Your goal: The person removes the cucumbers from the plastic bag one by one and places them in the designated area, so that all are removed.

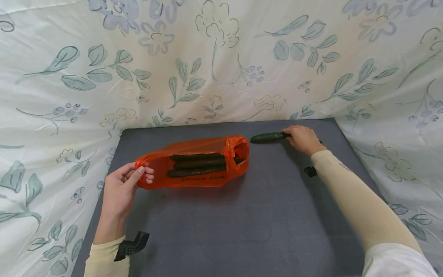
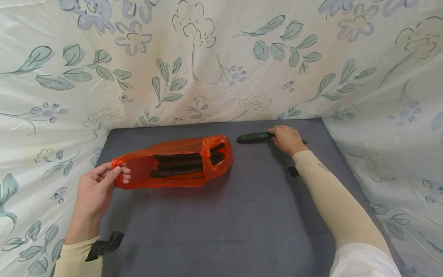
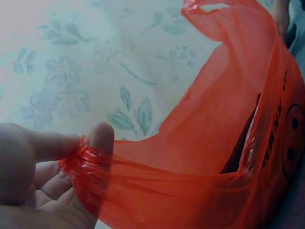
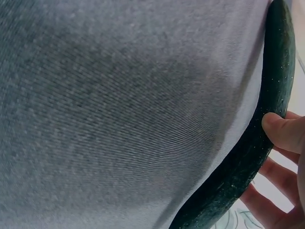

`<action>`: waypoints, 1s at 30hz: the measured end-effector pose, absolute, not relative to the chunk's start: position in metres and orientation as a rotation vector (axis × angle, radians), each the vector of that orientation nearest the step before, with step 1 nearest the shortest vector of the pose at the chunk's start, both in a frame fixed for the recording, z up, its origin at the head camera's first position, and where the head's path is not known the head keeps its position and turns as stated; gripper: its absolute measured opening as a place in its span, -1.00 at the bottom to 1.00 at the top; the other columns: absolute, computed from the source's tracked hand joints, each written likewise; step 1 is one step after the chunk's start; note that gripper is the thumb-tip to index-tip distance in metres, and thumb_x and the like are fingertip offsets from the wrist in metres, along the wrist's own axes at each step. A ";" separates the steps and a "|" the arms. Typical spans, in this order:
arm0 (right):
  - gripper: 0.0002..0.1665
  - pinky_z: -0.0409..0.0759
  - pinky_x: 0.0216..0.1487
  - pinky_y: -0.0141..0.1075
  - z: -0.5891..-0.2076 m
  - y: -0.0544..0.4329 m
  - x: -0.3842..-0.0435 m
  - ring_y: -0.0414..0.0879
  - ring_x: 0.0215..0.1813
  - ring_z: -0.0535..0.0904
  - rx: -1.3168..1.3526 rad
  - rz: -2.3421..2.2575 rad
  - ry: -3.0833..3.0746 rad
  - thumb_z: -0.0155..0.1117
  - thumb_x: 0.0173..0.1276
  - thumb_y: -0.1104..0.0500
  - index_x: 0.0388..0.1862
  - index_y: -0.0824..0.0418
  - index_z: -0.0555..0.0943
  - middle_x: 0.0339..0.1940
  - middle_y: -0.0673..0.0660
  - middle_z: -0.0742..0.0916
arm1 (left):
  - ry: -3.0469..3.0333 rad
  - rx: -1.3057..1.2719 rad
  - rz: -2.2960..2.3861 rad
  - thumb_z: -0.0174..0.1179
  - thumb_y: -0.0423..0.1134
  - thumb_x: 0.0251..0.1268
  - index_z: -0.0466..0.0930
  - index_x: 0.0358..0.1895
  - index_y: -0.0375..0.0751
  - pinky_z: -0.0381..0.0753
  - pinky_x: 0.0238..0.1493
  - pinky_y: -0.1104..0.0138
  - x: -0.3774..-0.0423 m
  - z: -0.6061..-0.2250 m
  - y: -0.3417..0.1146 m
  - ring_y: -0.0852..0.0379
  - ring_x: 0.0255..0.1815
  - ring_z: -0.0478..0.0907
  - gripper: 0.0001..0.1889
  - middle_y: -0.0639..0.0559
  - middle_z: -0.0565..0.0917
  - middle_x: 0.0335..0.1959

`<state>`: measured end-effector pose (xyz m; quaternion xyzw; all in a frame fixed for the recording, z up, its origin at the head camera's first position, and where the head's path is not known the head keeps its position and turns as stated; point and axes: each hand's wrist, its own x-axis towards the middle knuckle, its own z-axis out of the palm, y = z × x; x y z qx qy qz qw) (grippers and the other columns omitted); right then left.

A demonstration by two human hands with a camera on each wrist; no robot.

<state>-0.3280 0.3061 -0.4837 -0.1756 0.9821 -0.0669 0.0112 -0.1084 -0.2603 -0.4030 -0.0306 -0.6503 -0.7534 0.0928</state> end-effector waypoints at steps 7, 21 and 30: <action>-0.49 0.70 0.02 0.32 -0.490 0.308 -0.329 0.35 0.24 0.66 -0.516 -0.197 3.057 0.37 0.57 0.30 0.47 0.24 0.64 0.38 0.35 0.69 | -1.927 -0.086 -2.244 0.19 -0.47 0.64 0.53 0.14 -0.76 0.85 -0.13 0.31 -0.109 -0.404 -0.259 0.06 -0.35 0.77 -0.71 -0.18 0.81 -0.23; -0.47 0.64 0.20 0.34 -0.502 0.309 -0.333 0.35 0.29 0.64 -0.562 -0.203 3.041 0.47 0.48 0.31 0.41 0.26 0.67 0.32 0.36 0.71 | -1.971 0.001 -2.199 0.21 -0.41 0.65 0.54 0.19 -0.73 0.84 -0.09 0.31 -0.110 -0.404 -0.260 0.05 -0.30 0.78 -0.66 -0.14 0.82 -0.21; -0.48 0.62 0.26 0.33 -0.503 0.310 -0.329 0.37 0.29 0.64 -0.597 -0.227 3.027 0.47 0.49 0.32 0.39 0.31 0.67 0.31 0.39 0.71 | -1.962 -0.012 -2.209 0.21 -0.43 0.65 0.53 0.18 -0.74 0.84 -0.10 0.31 -0.108 -0.404 -0.262 0.06 -0.32 0.78 -0.67 -0.14 0.82 -0.22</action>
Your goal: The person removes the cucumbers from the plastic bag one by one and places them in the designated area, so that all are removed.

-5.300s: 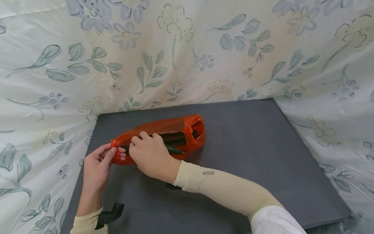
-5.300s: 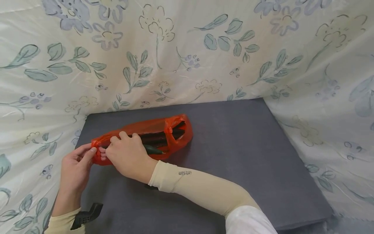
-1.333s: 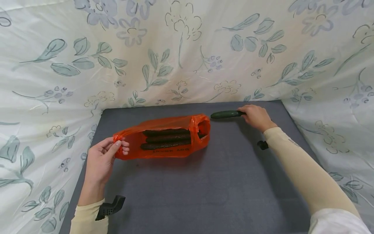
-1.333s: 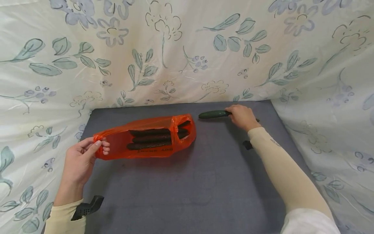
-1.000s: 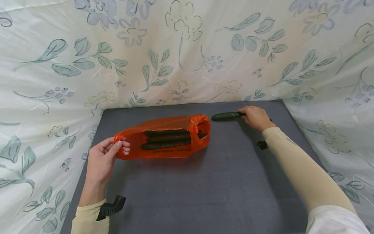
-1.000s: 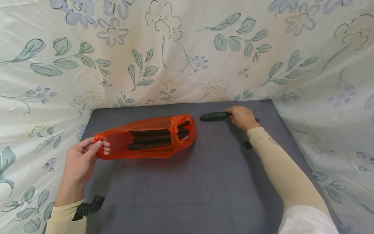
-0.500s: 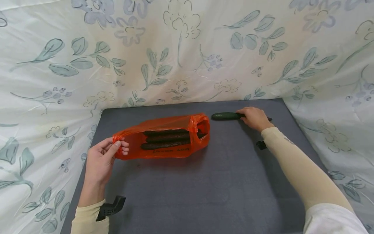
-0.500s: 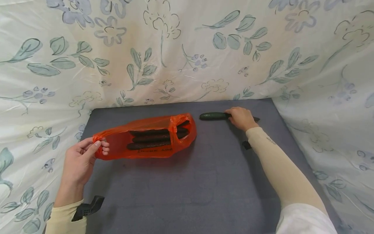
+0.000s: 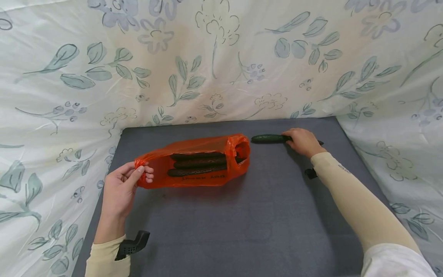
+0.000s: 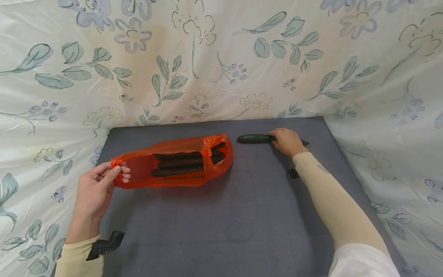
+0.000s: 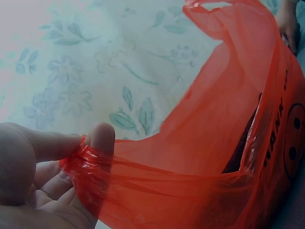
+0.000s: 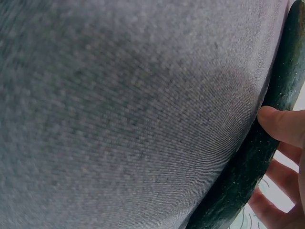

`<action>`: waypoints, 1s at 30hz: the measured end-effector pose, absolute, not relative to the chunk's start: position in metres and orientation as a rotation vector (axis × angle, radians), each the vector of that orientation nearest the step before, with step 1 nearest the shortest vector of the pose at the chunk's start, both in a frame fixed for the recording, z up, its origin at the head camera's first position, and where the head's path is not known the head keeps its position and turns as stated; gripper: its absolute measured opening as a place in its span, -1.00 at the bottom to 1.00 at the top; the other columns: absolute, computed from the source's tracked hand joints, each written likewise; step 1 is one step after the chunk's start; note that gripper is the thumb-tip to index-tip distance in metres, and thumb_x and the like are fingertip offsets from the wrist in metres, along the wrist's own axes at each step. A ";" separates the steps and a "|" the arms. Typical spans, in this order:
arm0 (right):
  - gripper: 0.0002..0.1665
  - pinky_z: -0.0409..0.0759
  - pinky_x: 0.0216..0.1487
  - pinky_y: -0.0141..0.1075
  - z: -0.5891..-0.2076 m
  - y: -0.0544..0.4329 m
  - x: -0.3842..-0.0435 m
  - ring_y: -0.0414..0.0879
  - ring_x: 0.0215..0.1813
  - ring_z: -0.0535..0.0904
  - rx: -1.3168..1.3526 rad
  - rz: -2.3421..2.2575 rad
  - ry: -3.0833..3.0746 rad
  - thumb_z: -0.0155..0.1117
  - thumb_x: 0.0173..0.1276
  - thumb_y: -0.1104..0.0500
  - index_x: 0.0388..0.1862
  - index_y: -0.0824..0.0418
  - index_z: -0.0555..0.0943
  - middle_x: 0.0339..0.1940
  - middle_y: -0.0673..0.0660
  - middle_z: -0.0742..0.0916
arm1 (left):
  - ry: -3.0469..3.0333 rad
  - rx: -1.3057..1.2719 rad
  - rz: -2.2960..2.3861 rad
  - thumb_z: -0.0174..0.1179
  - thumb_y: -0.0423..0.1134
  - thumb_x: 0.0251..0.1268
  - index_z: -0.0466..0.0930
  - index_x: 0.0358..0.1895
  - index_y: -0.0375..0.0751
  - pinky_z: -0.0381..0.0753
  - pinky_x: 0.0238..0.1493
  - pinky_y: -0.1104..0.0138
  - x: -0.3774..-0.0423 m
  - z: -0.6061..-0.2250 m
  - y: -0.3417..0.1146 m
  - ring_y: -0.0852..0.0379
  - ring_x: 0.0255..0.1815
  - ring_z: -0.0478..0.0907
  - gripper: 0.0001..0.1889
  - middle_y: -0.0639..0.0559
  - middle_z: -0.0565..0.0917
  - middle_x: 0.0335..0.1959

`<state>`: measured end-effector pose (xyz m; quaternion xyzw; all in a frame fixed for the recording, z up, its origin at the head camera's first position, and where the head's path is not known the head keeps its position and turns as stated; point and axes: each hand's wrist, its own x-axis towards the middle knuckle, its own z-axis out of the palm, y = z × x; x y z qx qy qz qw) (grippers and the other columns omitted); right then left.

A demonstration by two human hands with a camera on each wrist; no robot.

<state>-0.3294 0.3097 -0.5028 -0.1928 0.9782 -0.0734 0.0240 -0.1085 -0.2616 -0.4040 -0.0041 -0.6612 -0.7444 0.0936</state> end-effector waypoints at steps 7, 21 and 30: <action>-0.47 0.65 0.19 0.33 -0.502 0.310 -0.331 0.37 0.27 0.64 -0.611 -0.205 3.037 0.47 0.48 0.34 0.40 0.31 0.66 0.33 0.39 0.70 | -1.939 -0.048 -2.239 0.21 -0.45 0.64 0.55 0.16 -0.72 0.85 -0.11 0.30 -0.108 -0.404 -0.261 0.04 -0.32 0.78 -0.71 -0.16 0.82 -0.22; -0.49 0.62 0.23 0.34 -0.506 0.309 -0.332 0.37 0.27 0.62 -0.627 -0.249 3.020 0.44 0.47 0.35 0.38 0.35 0.66 0.27 0.39 0.71 | -1.923 -0.047 -2.245 0.21 -0.46 0.64 0.56 0.14 -0.72 0.85 -0.13 0.30 -0.108 -0.405 -0.261 0.03 -0.33 0.79 -0.72 -0.18 0.82 -0.23; -0.47 0.60 0.28 0.33 -0.509 0.310 -0.330 0.36 0.29 0.62 -0.624 -0.263 3.022 0.47 0.45 0.33 0.38 0.36 0.66 0.27 0.38 0.71 | -1.909 -0.055 -2.265 0.21 -0.46 0.63 0.52 0.15 -0.77 0.85 -0.13 0.29 -0.109 -0.405 -0.261 0.02 -0.33 0.79 -0.69 -0.18 0.82 -0.23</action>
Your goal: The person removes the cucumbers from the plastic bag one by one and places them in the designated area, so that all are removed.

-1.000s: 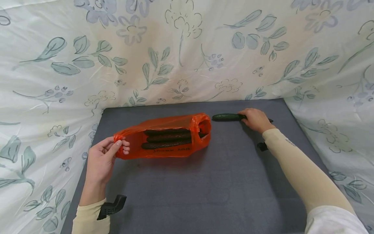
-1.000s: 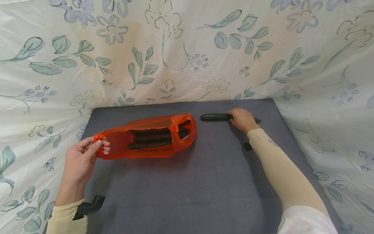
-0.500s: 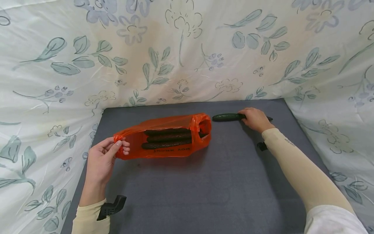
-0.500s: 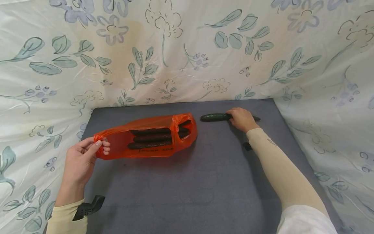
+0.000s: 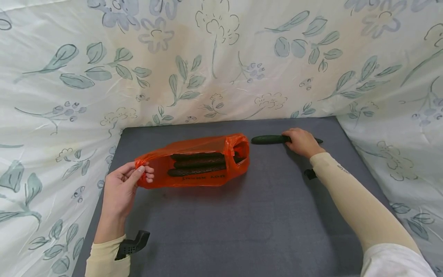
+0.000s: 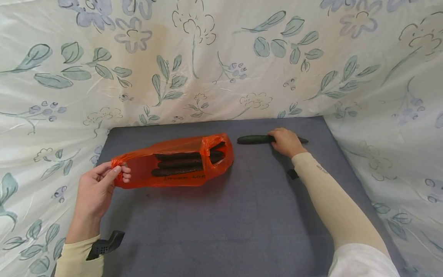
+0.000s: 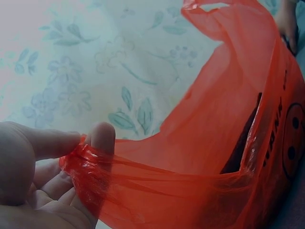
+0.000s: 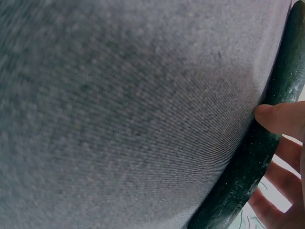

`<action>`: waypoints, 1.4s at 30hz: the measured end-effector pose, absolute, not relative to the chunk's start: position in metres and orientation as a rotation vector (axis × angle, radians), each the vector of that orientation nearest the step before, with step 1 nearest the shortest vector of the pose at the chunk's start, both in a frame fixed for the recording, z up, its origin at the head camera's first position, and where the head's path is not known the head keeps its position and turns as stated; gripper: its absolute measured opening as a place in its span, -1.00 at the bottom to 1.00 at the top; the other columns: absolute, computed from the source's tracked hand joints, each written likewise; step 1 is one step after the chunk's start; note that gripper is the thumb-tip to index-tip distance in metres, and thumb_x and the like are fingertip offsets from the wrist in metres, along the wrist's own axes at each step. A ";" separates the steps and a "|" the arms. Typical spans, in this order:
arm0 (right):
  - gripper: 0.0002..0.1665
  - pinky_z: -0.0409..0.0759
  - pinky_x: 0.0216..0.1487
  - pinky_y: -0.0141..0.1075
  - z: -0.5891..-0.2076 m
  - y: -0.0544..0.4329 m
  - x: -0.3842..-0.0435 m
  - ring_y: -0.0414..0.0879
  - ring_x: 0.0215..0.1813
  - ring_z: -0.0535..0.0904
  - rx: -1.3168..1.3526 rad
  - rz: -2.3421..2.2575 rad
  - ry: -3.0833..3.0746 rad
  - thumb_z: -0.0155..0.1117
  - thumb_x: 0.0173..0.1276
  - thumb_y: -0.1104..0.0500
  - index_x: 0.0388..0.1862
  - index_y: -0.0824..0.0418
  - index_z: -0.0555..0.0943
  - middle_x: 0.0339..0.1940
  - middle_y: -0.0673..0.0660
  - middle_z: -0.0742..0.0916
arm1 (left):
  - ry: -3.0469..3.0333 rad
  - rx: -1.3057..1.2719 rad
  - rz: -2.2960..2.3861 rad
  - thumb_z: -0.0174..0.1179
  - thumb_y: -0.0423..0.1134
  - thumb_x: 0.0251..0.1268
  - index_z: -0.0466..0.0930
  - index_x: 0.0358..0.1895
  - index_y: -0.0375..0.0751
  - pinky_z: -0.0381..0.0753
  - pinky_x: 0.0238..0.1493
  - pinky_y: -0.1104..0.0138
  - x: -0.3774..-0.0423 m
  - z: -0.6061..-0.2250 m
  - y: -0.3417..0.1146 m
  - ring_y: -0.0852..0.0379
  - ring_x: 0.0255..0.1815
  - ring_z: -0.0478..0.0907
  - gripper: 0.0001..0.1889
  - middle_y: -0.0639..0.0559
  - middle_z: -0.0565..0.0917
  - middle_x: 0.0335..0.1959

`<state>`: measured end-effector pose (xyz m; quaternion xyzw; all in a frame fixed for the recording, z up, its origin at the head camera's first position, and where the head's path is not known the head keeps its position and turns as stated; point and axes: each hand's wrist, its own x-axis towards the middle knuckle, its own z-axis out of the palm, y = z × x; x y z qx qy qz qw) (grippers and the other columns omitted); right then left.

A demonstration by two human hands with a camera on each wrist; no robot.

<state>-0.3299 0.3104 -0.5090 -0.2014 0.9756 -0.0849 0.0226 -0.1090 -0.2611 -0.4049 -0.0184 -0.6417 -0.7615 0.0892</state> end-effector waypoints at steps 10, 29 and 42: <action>-0.22 0.47 0.43 0.35 -0.503 0.308 -0.325 0.36 0.43 0.52 -0.507 -0.354 3.017 0.56 0.47 -0.02 0.50 0.35 0.57 0.40 0.42 0.64 | -1.966 -0.068 -2.326 0.16 -0.40 0.69 0.71 0.07 -0.51 0.85 -0.12 0.31 -0.112 -0.406 -0.264 0.10 -0.38 0.77 -0.79 -0.09 0.83 -0.25; -0.20 0.44 0.47 0.36 -0.444 0.273 -0.289 0.33 0.49 0.47 -0.628 -0.677 3.213 0.58 0.46 -0.04 0.57 0.21 0.55 0.45 0.35 0.62 | -1.867 -0.022 -2.435 0.19 -0.33 0.69 0.70 0.12 -0.53 0.84 -0.04 0.20 -0.125 -0.401 -0.263 0.02 -0.27 0.85 -0.74 -0.16 0.84 -0.19; -0.25 0.59 0.38 0.26 -0.403 0.238 -0.262 0.19 0.40 0.58 -0.903 -0.897 3.289 0.64 0.40 0.10 0.52 0.16 0.61 0.38 0.24 0.68 | -1.674 -0.077 -2.509 0.15 -0.36 0.69 0.46 0.45 -0.61 0.56 0.26 0.01 -0.133 -0.405 -0.257 -0.08 0.14 0.80 -0.54 -0.21 0.76 0.16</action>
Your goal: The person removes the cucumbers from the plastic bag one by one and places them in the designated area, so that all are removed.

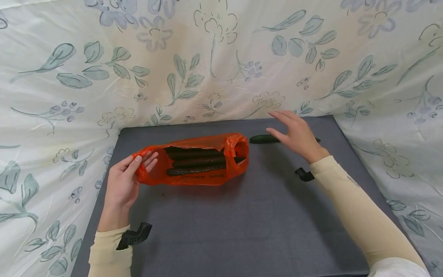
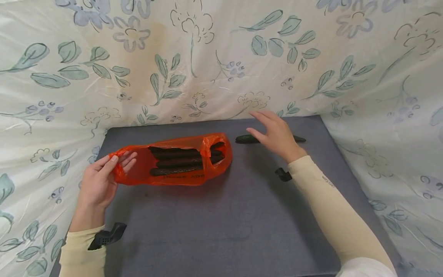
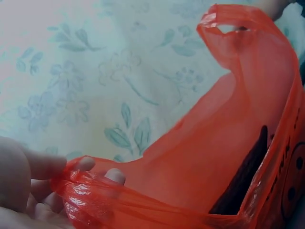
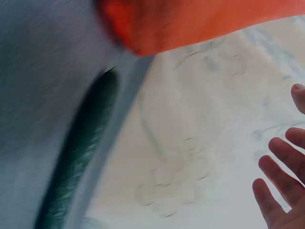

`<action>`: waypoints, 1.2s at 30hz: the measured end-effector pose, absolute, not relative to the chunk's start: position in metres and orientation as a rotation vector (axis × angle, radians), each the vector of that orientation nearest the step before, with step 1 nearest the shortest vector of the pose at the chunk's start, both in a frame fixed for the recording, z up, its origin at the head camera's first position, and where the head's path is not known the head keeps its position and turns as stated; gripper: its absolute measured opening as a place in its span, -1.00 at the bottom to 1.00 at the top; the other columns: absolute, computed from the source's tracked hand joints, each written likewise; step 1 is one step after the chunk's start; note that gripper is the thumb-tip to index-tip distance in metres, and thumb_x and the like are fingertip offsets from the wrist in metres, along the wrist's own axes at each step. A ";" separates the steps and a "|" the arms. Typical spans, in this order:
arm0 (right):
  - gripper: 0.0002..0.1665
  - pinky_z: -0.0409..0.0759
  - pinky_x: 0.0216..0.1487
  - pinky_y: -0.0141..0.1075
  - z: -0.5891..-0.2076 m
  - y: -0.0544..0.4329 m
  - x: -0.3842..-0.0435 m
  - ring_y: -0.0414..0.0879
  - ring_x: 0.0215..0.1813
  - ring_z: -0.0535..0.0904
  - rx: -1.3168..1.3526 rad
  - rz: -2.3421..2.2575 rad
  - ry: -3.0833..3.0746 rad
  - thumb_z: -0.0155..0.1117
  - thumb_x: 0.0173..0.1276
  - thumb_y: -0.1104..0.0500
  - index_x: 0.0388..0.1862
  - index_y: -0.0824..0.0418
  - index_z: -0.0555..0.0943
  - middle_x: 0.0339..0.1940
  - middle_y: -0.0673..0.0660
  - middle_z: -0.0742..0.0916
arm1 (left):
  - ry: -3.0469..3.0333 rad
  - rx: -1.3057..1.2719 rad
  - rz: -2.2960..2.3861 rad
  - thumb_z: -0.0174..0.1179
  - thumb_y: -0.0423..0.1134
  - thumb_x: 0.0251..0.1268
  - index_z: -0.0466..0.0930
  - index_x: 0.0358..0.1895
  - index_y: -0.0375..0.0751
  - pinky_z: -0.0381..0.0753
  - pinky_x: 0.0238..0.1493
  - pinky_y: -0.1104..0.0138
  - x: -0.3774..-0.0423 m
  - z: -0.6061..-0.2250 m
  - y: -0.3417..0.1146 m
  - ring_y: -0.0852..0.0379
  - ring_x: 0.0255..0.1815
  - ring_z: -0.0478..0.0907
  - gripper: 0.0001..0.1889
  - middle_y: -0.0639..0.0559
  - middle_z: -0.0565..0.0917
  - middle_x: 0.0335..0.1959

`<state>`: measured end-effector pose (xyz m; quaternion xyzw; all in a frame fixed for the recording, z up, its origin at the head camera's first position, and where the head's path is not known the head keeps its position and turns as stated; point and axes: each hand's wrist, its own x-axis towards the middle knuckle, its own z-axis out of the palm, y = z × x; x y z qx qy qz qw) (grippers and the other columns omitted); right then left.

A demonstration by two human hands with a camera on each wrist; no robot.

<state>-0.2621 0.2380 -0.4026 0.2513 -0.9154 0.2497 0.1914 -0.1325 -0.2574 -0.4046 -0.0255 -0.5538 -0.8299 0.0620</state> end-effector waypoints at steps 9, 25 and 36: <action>-0.29 0.60 0.42 0.14 -0.363 0.201 -0.243 0.14 0.38 0.61 0.979 0.726 -2.359 0.67 0.35 0.18 0.46 0.20 0.66 0.35 0.19 0.71 | -1.656 -0.075 -2.529 0.13 -0.34 0.71 0.27 0.55 -0.66 0.55 0.30 0.06 -0.132 -0.403 -0.255 -0.07 0.22 0.76 -0.43 -0.22 0.67 0.30; -0.43 0.74 0.04 -0.17 -0.313 0.126 -0.186 0.01 0.21 0.68 1.381 0.756 -2.184 0.63 0.38 0.23 0.34 0.25 0.72 0.27 0.15 0.75 | -1.635 -0.127 -2.581 0.08 -0.32 0.74 0.09 0.62 -0.68 0.50 0.33 0.05 -0.129 -0.403 -0.252 -0.10 0.31 0.70 -0.35 -0.22 0.60 0.40; -0.60 0.66 0.32 -0.29 -0.324 0.066 -0.164 -0.05 0.31 0.66 1.625 0.668 -2.242 0.47 0.52 0.21 0.29 0.21 0.74 0.26 0.10 0.75 | -1.659 -0.103 -2.568 0.11 -0.29 0.73 0.19 0.61 -0.61 0.56 0.32 0.07 -0.128 -0.402 -0.250 -0.13 0.33 0.68 -0.38 -0.22 0.62 0.40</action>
